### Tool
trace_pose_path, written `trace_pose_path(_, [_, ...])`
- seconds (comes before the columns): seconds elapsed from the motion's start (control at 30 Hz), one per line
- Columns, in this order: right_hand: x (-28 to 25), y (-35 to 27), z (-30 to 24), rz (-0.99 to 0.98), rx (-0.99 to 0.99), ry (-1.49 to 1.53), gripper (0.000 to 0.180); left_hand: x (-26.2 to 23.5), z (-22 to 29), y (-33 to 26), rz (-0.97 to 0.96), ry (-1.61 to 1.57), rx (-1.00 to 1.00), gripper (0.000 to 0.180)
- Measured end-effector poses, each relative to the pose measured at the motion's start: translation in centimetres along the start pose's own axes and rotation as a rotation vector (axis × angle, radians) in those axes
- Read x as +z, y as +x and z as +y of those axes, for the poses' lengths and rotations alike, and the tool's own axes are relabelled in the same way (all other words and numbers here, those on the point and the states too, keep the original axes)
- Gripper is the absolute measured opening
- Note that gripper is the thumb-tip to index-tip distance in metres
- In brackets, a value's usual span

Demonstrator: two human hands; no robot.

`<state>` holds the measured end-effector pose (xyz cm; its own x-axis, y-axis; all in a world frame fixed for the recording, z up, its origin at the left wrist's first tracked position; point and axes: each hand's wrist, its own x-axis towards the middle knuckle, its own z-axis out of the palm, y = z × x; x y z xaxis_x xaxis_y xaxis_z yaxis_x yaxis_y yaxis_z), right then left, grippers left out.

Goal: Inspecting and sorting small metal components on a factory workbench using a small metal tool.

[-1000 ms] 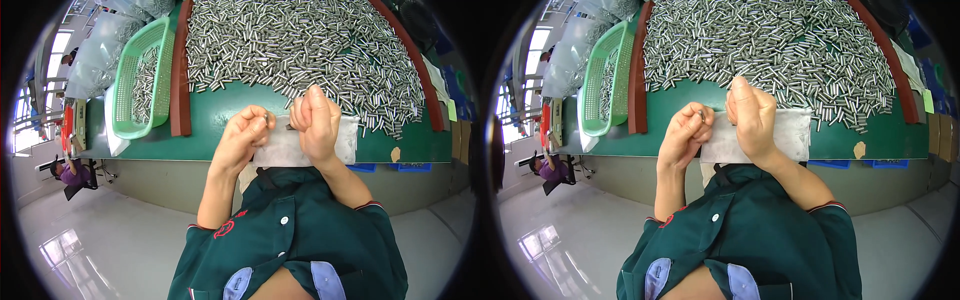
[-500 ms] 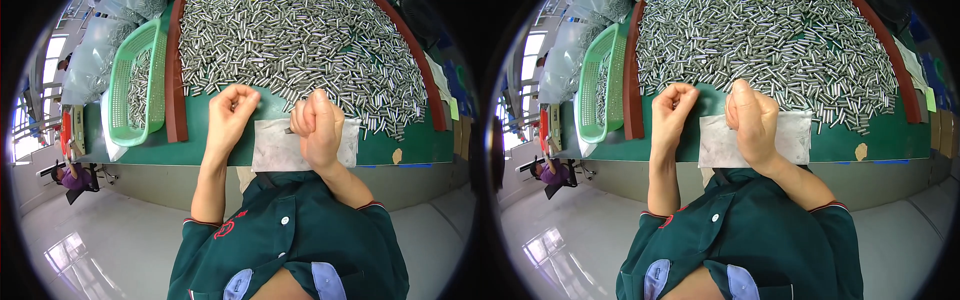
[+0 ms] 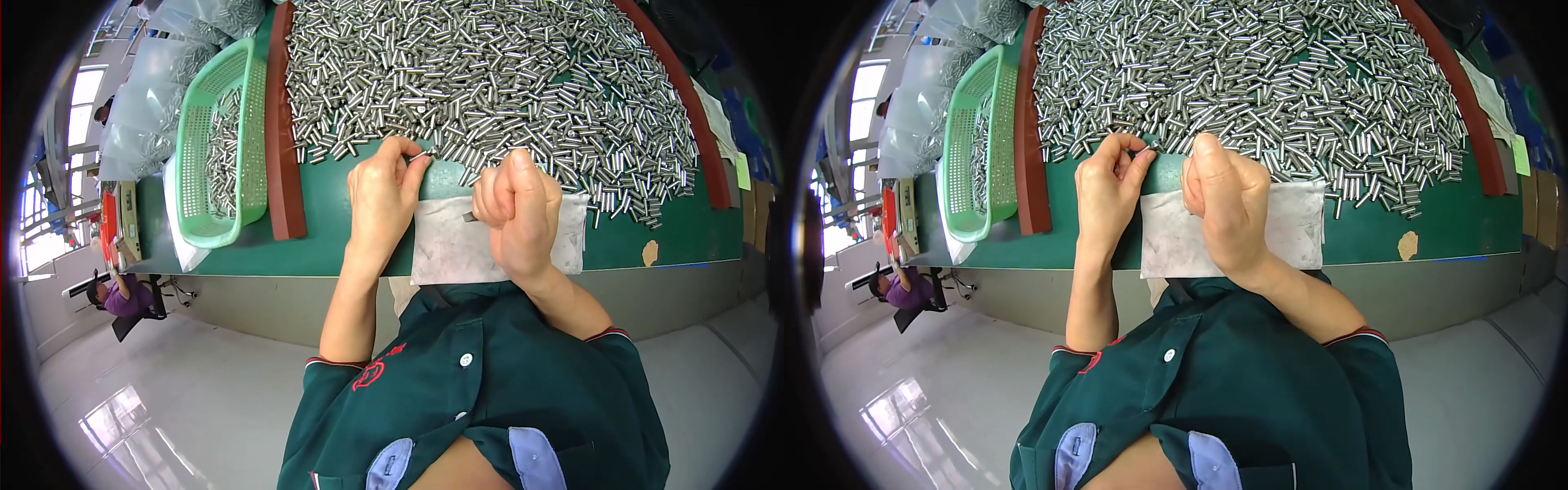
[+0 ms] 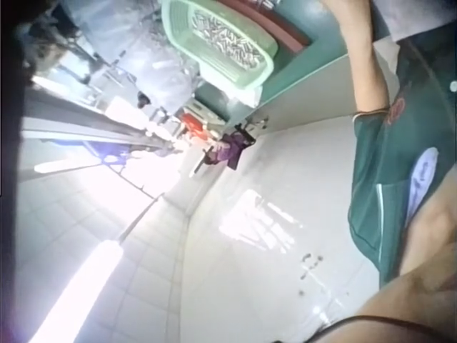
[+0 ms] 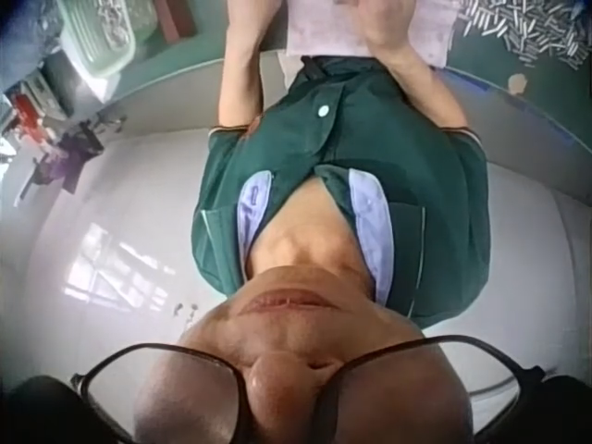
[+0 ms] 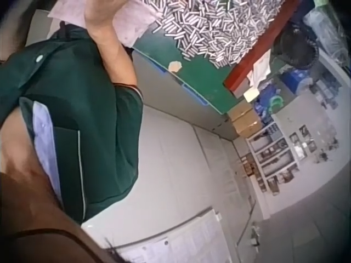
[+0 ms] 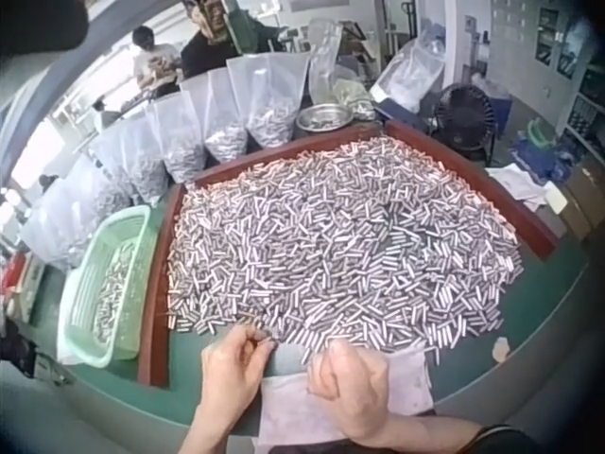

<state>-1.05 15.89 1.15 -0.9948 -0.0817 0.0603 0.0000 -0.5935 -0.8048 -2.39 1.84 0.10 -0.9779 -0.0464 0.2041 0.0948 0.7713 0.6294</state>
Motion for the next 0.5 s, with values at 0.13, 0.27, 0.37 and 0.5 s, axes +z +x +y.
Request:
trace_pose_path(0.13, [0.0, 0.0, -0.1, -0.009, 0.001, 0.005, 0.040, -0.4, 0.0, -0.5, -0.012, -0.388, -0.110, 0.010])
trace_pose_path(0.27, [-0.4, 0.0, 0.1, 0.001, 0.008, 0.010, 0.041, -0.9, -1.1, -0.9, -0.292, -1.336, -0.396, 0.011])
trace_pose_path(0.37, [-0.2, 0.0, 0.1, 0.011, 0.012, 0.025, 0.041, -1.3, -1.5, -0.9, -0.324, -1.428, -0.409, 0.015])
trace_pose_path(0.5, [-0.3, 0.1, -0.1, 0.009, 0.008, 0.038, 0.042, -1.3, -2.1, -1.0, -0.344, -1.545, -0.435, 0.017])
